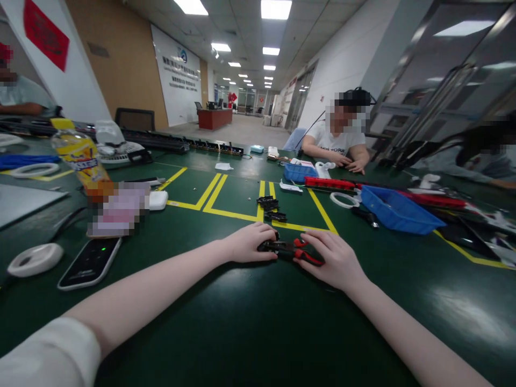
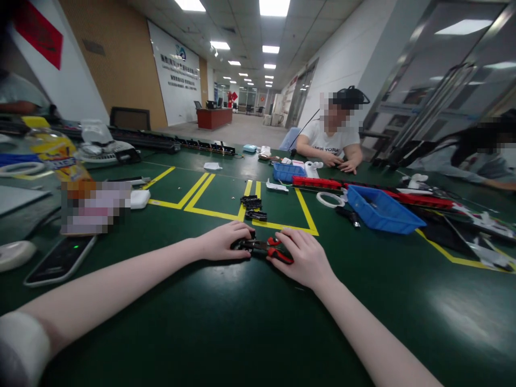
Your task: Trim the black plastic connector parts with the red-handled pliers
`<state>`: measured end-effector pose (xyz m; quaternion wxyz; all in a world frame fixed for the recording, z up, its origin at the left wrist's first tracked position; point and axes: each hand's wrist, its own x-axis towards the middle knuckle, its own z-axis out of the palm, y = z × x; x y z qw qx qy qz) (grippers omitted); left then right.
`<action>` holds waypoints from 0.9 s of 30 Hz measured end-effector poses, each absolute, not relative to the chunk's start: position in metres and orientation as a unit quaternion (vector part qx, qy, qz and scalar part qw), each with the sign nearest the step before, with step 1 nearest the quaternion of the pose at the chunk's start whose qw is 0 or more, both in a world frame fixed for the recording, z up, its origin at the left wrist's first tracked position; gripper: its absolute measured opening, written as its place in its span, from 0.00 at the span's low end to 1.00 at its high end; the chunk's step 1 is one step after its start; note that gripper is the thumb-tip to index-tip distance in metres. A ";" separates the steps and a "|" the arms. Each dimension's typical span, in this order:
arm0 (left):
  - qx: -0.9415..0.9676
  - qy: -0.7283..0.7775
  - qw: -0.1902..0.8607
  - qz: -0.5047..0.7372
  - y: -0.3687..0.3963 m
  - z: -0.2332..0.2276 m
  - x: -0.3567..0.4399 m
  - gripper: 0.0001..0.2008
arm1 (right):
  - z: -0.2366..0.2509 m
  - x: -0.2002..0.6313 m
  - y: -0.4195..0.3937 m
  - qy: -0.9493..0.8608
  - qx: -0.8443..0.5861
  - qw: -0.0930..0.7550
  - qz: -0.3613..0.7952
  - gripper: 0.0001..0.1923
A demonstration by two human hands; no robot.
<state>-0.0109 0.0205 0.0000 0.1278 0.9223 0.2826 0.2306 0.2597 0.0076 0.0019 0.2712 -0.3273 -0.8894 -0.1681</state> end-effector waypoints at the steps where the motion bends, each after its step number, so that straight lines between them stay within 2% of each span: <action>1: 0.923 0.283 0.125 0.229 0.021 0.000 -0.011 0.13 | 0.002 0.260 0.008 -0.888 -0.331 0.273 -0.163 0.23; 12: 0.925 0.270 0.117 0.239 0.026 -0.005 -0.012 0.14 | -0.006 0.266 0.017 -0.891 -0.314 0.284 -0.165 0.21; 27: 0.921 0.287 0.135 0.227 0.027 -0.003 -0.011 0.13 | 0.004 0.259 0.009 -0.878 -0.305 0.287 -0.231 0.20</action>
